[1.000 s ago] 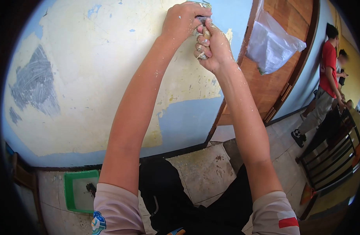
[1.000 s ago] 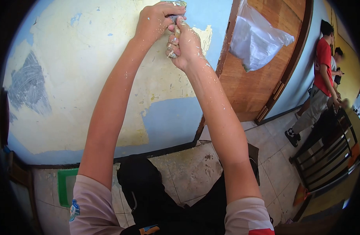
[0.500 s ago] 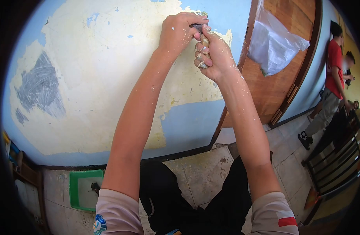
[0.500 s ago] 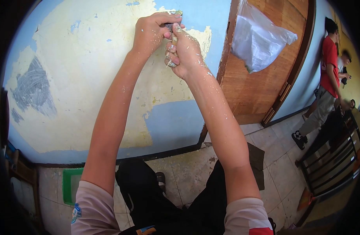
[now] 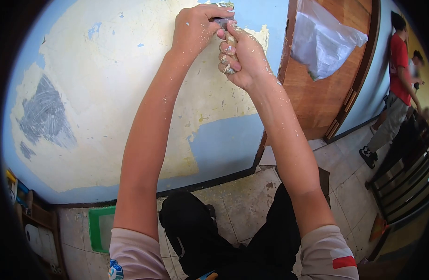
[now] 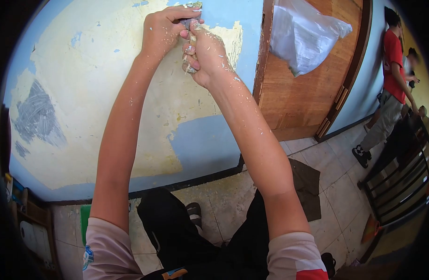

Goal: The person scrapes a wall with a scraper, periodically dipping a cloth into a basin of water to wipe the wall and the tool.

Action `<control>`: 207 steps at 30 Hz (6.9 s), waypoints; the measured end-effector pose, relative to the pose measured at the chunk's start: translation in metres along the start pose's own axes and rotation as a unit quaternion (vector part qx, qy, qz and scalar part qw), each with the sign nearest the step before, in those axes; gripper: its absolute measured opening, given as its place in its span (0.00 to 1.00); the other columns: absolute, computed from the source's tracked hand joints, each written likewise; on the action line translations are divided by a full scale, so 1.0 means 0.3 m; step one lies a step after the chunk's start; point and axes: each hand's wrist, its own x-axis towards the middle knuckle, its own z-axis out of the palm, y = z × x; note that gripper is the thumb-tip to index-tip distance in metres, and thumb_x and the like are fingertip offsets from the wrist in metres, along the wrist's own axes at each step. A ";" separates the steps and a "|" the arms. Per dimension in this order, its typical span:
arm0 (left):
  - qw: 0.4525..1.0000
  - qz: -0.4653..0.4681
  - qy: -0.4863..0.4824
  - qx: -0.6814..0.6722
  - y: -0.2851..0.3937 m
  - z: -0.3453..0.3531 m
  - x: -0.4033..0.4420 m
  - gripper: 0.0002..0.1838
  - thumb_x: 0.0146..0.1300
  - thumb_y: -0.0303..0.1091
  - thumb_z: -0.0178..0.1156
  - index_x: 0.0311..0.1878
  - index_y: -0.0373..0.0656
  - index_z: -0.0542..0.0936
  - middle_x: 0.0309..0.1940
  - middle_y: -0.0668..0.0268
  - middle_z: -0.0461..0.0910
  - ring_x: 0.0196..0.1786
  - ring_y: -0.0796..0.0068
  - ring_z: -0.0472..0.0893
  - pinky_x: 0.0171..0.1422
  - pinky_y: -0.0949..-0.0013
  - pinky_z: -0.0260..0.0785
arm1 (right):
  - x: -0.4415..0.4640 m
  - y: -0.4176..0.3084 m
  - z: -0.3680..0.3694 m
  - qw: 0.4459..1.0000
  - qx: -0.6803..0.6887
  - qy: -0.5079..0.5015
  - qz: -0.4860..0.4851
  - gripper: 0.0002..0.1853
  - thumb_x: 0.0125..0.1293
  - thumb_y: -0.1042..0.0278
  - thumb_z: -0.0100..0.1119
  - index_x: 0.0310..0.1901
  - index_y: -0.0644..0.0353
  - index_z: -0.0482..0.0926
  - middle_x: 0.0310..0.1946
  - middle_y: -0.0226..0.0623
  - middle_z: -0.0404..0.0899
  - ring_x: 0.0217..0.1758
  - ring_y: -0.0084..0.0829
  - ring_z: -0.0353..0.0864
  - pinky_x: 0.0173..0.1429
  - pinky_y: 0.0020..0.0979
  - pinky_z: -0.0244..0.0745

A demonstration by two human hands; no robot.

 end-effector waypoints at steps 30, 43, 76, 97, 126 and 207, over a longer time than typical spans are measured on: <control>0.999 0.004 0.033 -0.015 0.052 -0.055 0.031 0.11 0.54 0.32 0.69 0.37 0.36 0.90 0.36 0.54 0.90 0.41 0.63 0.90 0.48 0.66 0.81 | -0.016 -0.030 0.058 0.997 0.070 -0.020 0.005 0.16 0.83 0.54 0.43 0.38 0.52 0.73 0.18 0.19 0.62 0.12 0.18 0.46 0.18 0.24 0.47; 0.999 0.028 0.032 -0.022 0.067 -0.064 0.004 0.10 0.56 0.28 0.66 0.39 0.36 0.90 0.37 0.55 0.90 0.40 0.65 0.90 0.46 0.68 0.80 | 0.018 0.016 0.021 0.996 0.074 -0.054 0.015 0.12 0.83 0.53 0.43 0.42 0.49 0.69 0.23 0.24 0.64 0.16 0.20 0.50 0.21 0.28 0.51; 0.998 0.001 -0.037 0.049 0.073 -0.106 0.086 0.15 0.50 0.22 0.62 0.42 0.32 0.88 0.33 0.52 0.89 0.31 0.67 0.87 0.39 0.68 0.79 | 0.046 -0.055 0.050 0.991 0.103 -0.080 0.017 0.14 0.83 0.56 0.40 0.39 0.51 0.68 0.21 0.23 0.65 0.14 0.19 0.51 0.19 0.26 0.50; 0.979 0.110 -0.012 0.169 0.065 -0.095 0.065 0.18 0.54 0.26 0.65 0.50 0.43 0.87 0.46 0.58 0.88 0.43 0.60 0.88 0.50 0.63 0.80 | 0.087 -0.046 0.009 0.993 0.042 -0.109 0.012 0.19 0.83 0.46 0.42 0.37 0.50 0.70 0.17 0.19 0.62 0.11 0.19 0.49 0.19 0.25 0.49; 0.493 -0.009 -0.870 -0.024 0.304 0.431 -1.165 0.29 0.62 0.54 0.67 0.62 0.48 0.82 0.54 0.59 0.85 0.59 0.52 0.83 0.60 0.49 0.78 | -0.370 0.172 -1.017 0.618 -0.712 -0.173 0.285 0.27 0.68 0.43 0.66 0.36 0.68 0.81 0.28 0.45 0.81 0.33 0.38 0.80 0.44 0.39 0.76; 0.476 -0.223 -0.834 -0.171 0.235 -0.022 -1.744 0.32 0.67 0.61 0.62 0.63 0.46 0.82 0.55 0.52 0.85 0.61 0.49 0.82 0.65 0.54 0.73 | -0.323 0.903 -0.707 0.835 -0.437 0.266 -0.201 0.17 0.81 0.64 0.50 0.34 0.66 0.75 0.18 0.29 0.67 0.20 0.19 0.64 0.25 0.28 0.60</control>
